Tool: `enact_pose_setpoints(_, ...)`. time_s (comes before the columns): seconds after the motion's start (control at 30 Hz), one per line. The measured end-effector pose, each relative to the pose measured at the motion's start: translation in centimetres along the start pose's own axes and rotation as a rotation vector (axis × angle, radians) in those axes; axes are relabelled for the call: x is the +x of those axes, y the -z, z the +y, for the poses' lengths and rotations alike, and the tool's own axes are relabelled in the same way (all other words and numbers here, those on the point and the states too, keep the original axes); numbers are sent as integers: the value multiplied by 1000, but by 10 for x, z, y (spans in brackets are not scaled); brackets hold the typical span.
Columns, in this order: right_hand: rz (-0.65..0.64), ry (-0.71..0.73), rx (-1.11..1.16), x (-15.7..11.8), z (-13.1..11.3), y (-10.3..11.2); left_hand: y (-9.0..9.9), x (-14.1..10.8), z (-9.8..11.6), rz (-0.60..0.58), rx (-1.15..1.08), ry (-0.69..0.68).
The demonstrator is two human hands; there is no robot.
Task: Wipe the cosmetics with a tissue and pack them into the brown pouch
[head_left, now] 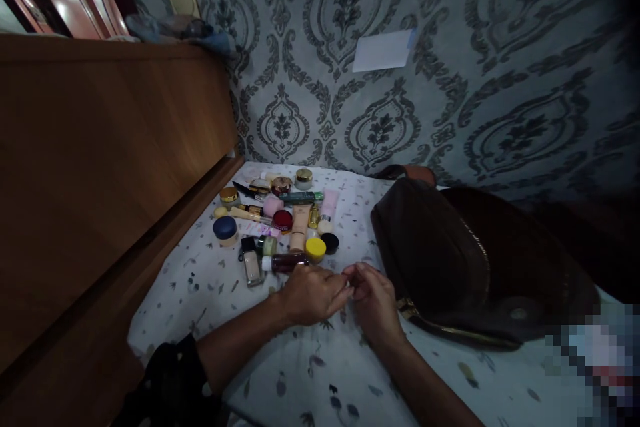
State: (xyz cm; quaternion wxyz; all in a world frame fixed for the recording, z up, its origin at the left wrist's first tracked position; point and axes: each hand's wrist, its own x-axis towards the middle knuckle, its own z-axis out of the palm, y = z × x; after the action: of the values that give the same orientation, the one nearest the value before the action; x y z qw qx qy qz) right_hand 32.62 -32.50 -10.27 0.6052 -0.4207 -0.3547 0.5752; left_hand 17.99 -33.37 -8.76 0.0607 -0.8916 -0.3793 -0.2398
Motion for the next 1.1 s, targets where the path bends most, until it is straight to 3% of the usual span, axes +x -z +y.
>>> enact_pose_setpoints(0.17, 20, -5, 8, 3, -14, -7, -2, 1, 0, 5, 8, -25)
enact_pose_setpoints(0.43, -79, 65, -114, 29, -37, -28, -7, 0, 3, 7, -5, -59)
enact_pose_setpoints(0.57, -97, 198, -445, 67, -29, -39, -8, -1, 4, -32, -30, -104)
enact_pose_setpoints(0.7, -126, 324, -1156, 110, -21, -54, -8, -1, 5, -66, -32, -127)
enact_pose_setpoints(0.77, -169, 322, -1370, 124, -18, -62, -8, -1, 5, -66, -28, -131)
enact_pose_setpoints(1.1, -309, 270, -1724, 145, -8, -95, -8, 1, 4, -49, -37, -144)
